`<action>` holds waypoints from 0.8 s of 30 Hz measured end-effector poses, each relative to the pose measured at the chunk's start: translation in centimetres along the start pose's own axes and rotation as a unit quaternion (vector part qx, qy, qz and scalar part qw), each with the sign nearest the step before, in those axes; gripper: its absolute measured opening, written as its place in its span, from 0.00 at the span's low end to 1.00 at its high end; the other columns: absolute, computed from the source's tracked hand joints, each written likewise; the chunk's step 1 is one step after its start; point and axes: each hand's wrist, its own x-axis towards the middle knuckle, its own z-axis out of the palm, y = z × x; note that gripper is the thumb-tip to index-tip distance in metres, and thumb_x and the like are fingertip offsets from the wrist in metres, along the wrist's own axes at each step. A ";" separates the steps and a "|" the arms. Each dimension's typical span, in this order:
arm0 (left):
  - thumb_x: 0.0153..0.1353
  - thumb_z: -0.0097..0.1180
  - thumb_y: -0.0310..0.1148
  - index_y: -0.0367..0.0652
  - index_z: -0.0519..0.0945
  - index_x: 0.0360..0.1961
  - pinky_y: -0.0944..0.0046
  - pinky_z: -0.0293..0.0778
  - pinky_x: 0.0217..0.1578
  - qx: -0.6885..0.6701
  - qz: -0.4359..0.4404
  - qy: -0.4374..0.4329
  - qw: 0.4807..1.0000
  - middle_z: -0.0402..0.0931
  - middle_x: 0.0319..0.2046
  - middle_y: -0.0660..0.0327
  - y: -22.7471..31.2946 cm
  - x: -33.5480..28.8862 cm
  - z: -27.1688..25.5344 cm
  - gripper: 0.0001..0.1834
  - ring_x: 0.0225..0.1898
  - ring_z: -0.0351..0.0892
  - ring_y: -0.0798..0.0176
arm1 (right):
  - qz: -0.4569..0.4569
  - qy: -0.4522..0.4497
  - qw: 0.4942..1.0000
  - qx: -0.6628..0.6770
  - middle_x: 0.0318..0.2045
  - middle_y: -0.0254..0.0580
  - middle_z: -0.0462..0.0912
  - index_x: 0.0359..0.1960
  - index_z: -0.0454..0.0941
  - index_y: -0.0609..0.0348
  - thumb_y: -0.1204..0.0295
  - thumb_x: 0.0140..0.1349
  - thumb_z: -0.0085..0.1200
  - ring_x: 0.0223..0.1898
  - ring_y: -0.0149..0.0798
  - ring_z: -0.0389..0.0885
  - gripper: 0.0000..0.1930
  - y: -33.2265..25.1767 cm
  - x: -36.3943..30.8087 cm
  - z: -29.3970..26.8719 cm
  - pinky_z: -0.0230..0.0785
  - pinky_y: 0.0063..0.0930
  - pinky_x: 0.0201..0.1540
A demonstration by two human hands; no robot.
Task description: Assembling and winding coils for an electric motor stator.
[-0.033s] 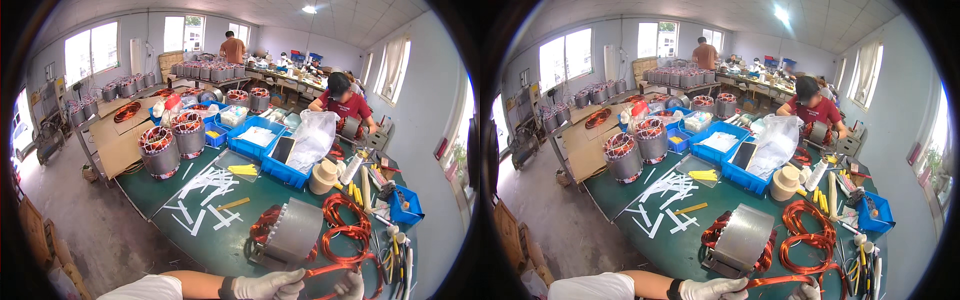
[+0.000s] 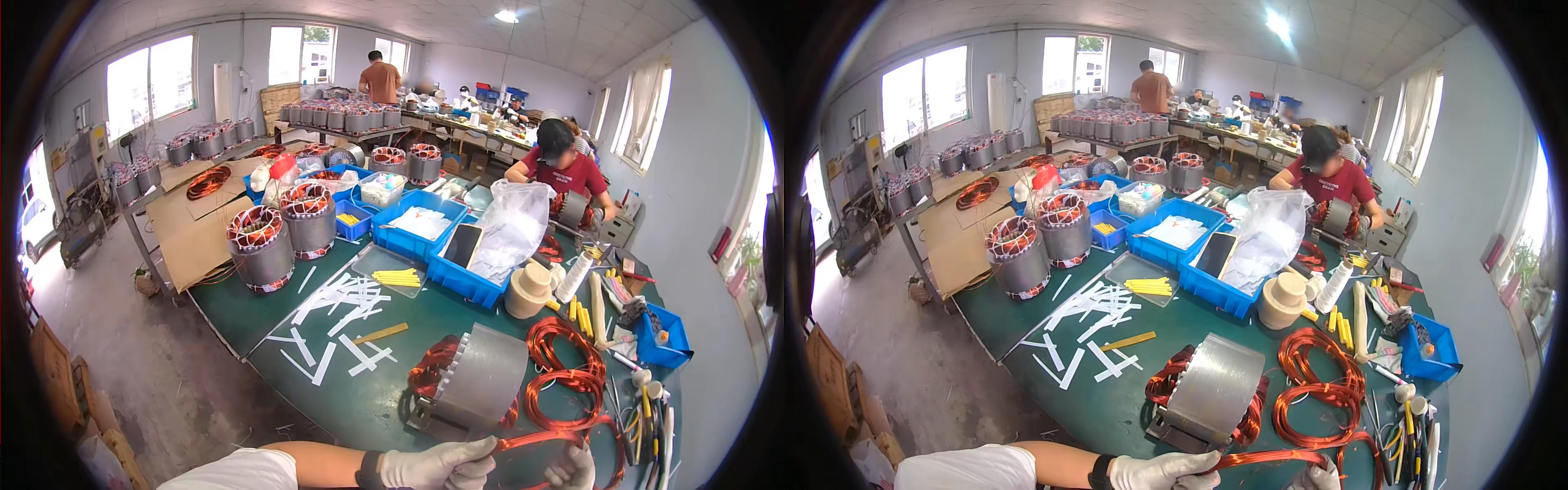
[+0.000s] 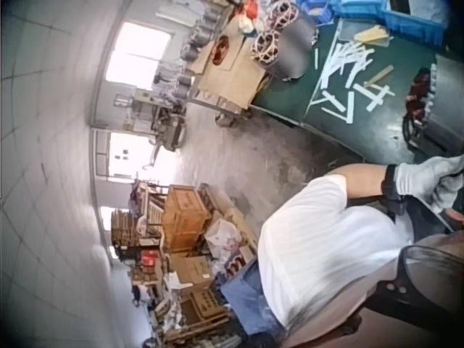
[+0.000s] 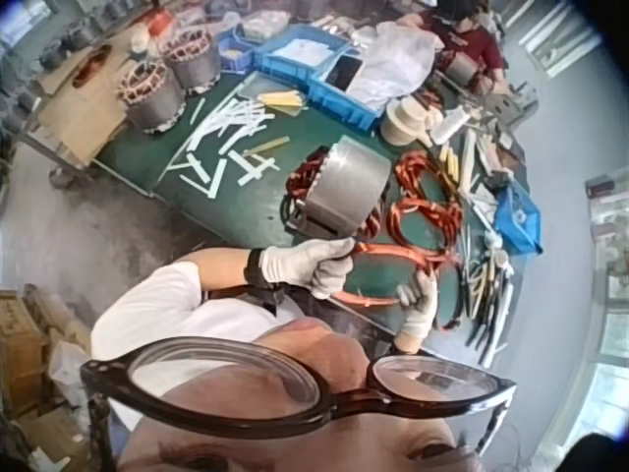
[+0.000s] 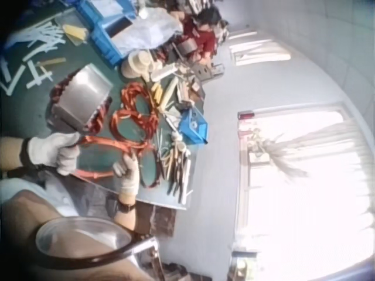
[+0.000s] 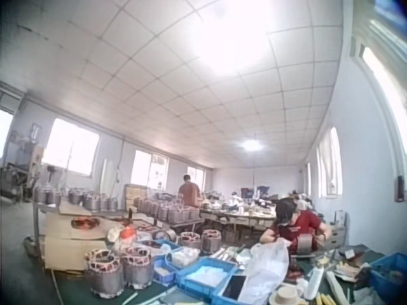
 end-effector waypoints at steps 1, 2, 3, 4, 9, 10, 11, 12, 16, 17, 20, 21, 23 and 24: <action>0.70 0.31 0.61 0.53 0.58 0.14 0.68 0.48 0.17 -0.009 -0.002 -0.012 1.000 0.49 0.12 0.71 0.1 -0.2 0.0 0.32 0.14 0.50 0.70 | 0.025 -0.046 0.998 0.026 0.14 0.21 0.57 0.47 0.74 0.54 0.69 0.62 0.58 0.12 0.22 0.52 0.13 -0.4 -0.5 0.2 0.48 0.19 0.15; 0.71 0.31 0.61 0.53 0.58 0.14 0.68 0.51 0.18 -0.019 -0.003 -0.024 1.000 0.51 0.13 0.70 0.2 -0.3 0.0 0.32 0.15 0.51 0.70 | 0.025 -0.048 0.998 0.024 0.14 0.21 0.57 0.47 0.74 0.54 0.69 0.62 0.58 0.12 0.22 0.52 0.13 -0.5 -0.7 0.3 0.48 0.19 0.15; 0.71 0.31 0.61 0.53 0.58 0.14 0.68 0.51 0.18 -0.018 -0.003 -0.025 1.000 0.51 0.13 0.70 -0.1 -0.4 1.1 0.32 0.15 0.51 0.70 | -0.010 -0.042 0.999 0.020 0.13 0.21 0.57 0.46 0.75 0.54 0.68 0.62 0.58 0.11 0.21 0.52 0.12 -0.5 -1.2 0.4 0.48 0.19 0.14; 0.71 0.31 0.60 0.52 0.59 0.14 0.69 0.53 0.20 0.044 0.043 -0.012 0.998 0.53 0.14 0.69 -0.4 -0.6 2.7 0.32 0.16 0.53 0.69 | -0.046 -0.034 0.998 0.015 0.13 0.21 0.57 0.45 0.75 0.55 0.68 0.63 0.59 0.11 0.21 0.52 0.11 -0.4 -1.5 0.5 0.47 0.19 0.14; 0.71 0.33 0.61 0.50 0.61 0.16 0.68 0.58 0.23 0.061 -0.015 -0.114 0.991 0.56 0.14 0.68 -0.4 -0.8 2.6 0.32 0.17 0.58 0.69 | -0.041 0.099 0.986 -0.128 0.18 0.29 0.71 0.40 0.78 0.57 0.78 0.54 0.60 0.15 0.30 0.65 0.12 0.3 -0.3 1.6 0.65 0.27 0.23; 0.71 0.33 0.61 0.50 0.61 0.16 0.68 0.58 0.23 0.058 -0.024 -0.116 0.991 0.56 0.14 0.68 -0.4 -0.7 2.3 0.32 0.17 0.58 0.69 | -0.041 0.107 0.986 -0.124 0.18 0.29 0.71 0.40 0.78 0.57 0.78 0.54 0.60 0.15 0.30 0.65 0.12 0.1 0.2 0.7 0.65 0.27 0.23; 0.70 0.34 0.61 0.49 0.62 0.16 0.67 0.56 0.22 0.058 0.005 -0.035 0.998 0.54 0.14 0.69 -0.5 -0.4 1.6 0.32 0.17 0.55 0.69 | -0.035 0.079 0.991 -0.098 0.24 0.32 0.74 0.45 0.74 0.59 0.81 0.51 0.55 0.19 0.28 0.65 0.17 -0.1 0.9 -1.0 0.64 0.24 0.25; 0.70 0.35 0.61 0.48 0.62 0.16 0.66 0.55 0.21 0.057 0.025 0.047 0.997 0.53 0.14 0.69 -1.0 -0.4 1.1 0.32 0.17 0.53 0.70 | -0.028 0.058 0.996 -0.067 0.30 0.34 0.76 0.50 0.70 0.60 0.84 0.49 0.50 0.22 0.27 0.66 0.23 0.2 0.0 -1.3 0.64 0.20 0.27; 0.68 0.41 0.60 0.50 0.56 0.14 0.69 0.49 0.17 0.149 0.026 0.082 0.985 0.48 0.14 0.71 0.1 -0.7 -0.1 0.32 0.16 0.51 0.71 | -0.183 0.123 0.888 -0.404 0.28 0.34 0.79 0.34 0.77 0.65 0.82 0.50 0.57 0.33 0.27 0.76 0.09 -1.0 -0.2 3.8 0.71 0.20 0.36; 0.69 0.41 0.60 0.49 0.57 0.14 0.69 0.50 0.17 0.172 0.020 0.110 0.979 0.49 0.13 0.71 0.4 -0.8 -0.1 0.32 0.16 0.52 0.71 | -0.226 0.167 0.871 -0.402 0.29 0.35 0.79 0.34 0.78 0.64 0.82 0.49 0.58 0.34 0.30 0.77 0.10 -0.8 -0.5 3.9 0.71 0.23 0.38; 0.69 0.43 0.58 0.48 0.57 0.13 0.68 0.51 0.17 0.238 0.030 0.163 0.957 0.51 0.12 0.70 0.3 0.1 0.0 0.33 0.16 0.55 0.69 | -0.478 0.068 0.684 -0.547 0.31 0.39 0.80 0.34 0.79 0.59 0.80 0.45 0.62 0.37 0.41 0.78 0.12 -2.5 -1.4 4.9 0.70 0.34 0.44; 0.69 0.44 0.58 0.46 0.58 0.12 0.67 0.51 0.17 0.265 0.024 0.153 0.952 0.52 0.11 0.69 0.1 0.4 -0.1 0.33 0.16 0.55 0.69 | -0.480 0.047 0.649 -0.589 0.31 0.40 0.80 0.35 0.80 0.57 0.78 0.45 0.63 0.37 0.44 0.78 0.12 -3.0 -1.7 6.0 0.68 0.36 0.48; 0.69 0.41 0.60 0.46 0.59 0.15 0.68 0.53 0.18 0.291 -0.008 0.118 0.949 0.53 0.13 0.69 -0.3 0.6 -0.9 0.33 0.17 0.55 0.70 | -0.458 0.014 0.608 -0.649 0.31 0.39 0.81 0.35 0.82 0.56 0.74 0.46 0.63 0.38 0.45 0.77 0.12 -3.6 -1.6 6.2 0.63 0.40 0.53; 0.69 0.38 0.61 0.45 0.60 0.18 0.69 0.54 0.20 0.316 -0.012 0.096 0.944 0.54 0.15 0.68 -0.5 0.4 -1.3 0.32 0.19 0.55 0.71 | -0.455 0.025 0.610 -0.649 0.31 0.39 0.81 0.35 0.82 0.56 0.74 0.46 0.63 0.38 0.45 0.77 0.12 -3.7 -1.6 5.3 0.63 0.40 0.53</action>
